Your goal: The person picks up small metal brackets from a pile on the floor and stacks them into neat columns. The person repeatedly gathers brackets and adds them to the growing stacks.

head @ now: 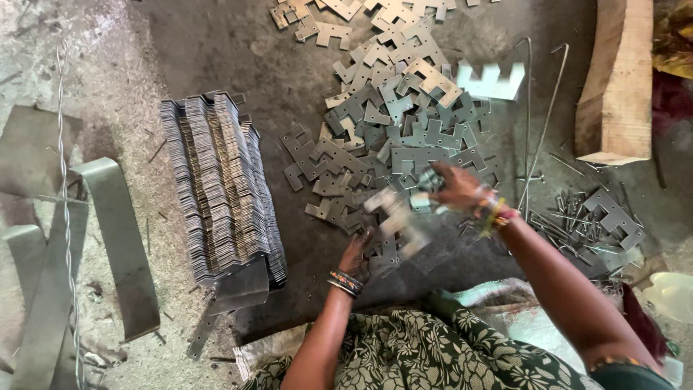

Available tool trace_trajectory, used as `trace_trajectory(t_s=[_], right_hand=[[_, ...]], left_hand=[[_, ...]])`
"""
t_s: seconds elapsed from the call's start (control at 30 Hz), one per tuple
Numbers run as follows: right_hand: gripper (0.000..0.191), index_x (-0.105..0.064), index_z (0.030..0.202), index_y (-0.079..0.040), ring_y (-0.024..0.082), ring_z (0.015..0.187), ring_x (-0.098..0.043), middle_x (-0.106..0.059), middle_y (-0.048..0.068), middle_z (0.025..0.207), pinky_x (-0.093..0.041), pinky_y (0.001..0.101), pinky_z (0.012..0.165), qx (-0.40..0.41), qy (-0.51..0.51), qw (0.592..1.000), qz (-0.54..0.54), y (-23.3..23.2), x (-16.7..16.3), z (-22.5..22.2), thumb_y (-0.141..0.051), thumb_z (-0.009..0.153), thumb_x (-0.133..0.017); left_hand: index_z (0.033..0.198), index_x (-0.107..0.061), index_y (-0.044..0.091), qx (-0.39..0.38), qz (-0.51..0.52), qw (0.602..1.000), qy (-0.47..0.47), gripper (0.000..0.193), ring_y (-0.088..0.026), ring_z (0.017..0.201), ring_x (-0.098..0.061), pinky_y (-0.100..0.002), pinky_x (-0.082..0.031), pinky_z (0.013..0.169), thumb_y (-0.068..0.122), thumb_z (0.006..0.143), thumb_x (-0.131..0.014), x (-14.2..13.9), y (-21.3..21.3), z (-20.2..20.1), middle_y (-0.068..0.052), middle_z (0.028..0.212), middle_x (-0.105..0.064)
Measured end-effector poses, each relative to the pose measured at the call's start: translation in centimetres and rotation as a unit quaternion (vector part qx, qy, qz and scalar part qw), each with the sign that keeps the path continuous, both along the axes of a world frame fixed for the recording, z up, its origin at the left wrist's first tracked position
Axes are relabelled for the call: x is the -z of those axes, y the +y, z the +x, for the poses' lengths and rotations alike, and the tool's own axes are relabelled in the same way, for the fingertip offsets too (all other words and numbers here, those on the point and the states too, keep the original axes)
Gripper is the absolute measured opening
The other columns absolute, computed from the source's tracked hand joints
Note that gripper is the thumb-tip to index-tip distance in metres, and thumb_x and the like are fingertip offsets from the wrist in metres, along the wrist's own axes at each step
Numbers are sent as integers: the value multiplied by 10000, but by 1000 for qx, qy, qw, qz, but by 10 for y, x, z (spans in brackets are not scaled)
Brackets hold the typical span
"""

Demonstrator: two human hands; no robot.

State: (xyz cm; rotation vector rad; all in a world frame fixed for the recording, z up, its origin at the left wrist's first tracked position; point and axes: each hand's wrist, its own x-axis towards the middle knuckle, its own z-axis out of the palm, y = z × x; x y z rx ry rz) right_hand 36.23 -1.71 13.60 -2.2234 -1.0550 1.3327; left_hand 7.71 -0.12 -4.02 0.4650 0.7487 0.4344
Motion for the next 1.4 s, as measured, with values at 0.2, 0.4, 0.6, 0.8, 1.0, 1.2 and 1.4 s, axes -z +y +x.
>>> trace_trajectory(t_s=[0.2,0.4,0.6,0.8,1.0,1.2,1.4], right_hand=[[773,-507,1412,-117,409,1279,-531,-598,167,1335,-431,538,1039,-191,-386,897,96,40,28,4,13,685,-733],[682,-556,1270,-87,414,1234,-558,-574,204,1290,-488,468,1039,-201,-344,917,31,45,30,19,-147,663,-859],[422,-612,1243,-179,353,1125,-660,-661,107,1175,-573,461,918,-242,-333,911,20,21,9,-4,-126,840,-725],[332,-586,1153,-176,253,1115,-678,-685,59,1178,-604,451,960,-349,-429,674,490,-32,-4,-49,-169,853,-730],[721,-507,1344,-12,384,1100,-605,-658,200,1131,-496,519,923,-157,-412,884,153,24,25,-35,-460,859,-797],[648,-621,1252,-96,368,1121,-632,-664,180,1187,-512,451,965,-21,-294,953,67,64,25,-24,-422,753,-875],[354,-638,1208,-160,295,1045,-653,-646,121,1137,-564,423,875,-196,-311,906,211,-2,4,-73,-231,890,-777]], left_hand=[[1314,-646,18,80,178,973,120,615,-219,1172,-647,-409,-484,1025,463,892,-704,-11,8,-10,-125,1300,-696],[1329,-603,38,67,-87,991,-80,666,-292,1001,-716,-490,-600,885,567,928,-650,-51,7,-16,-153,1178,-712],[1356,-588,45,21,-130,988,-77,855,-298,1001,-715,-516,-603,865,752,876,-572,-71,6,-9,-146,1166,-717],[1453,-512,115,4,-96,995,6,1014,-273,1188,-671,-501,-555,983,843,747,-547,-64,17,-18,-125,1340,-667],[1528,-431,133,6,-40,996,76,991,-239,1239,-577,-474,-491,1036,819,818,-518,-49,14,-14,-86,1382,-579],[1365,-551,46,2,-135,990,-30,942,-304,982,-721,-483,-626,856,811,816,-526,-62,6,-27,-178,1135,-713],[1373,-544,51,4,-111,992,-68,980,-301,935,-740,-467,-630,828,834,785,-514,-85,13,-27,-188,1116,-724]])
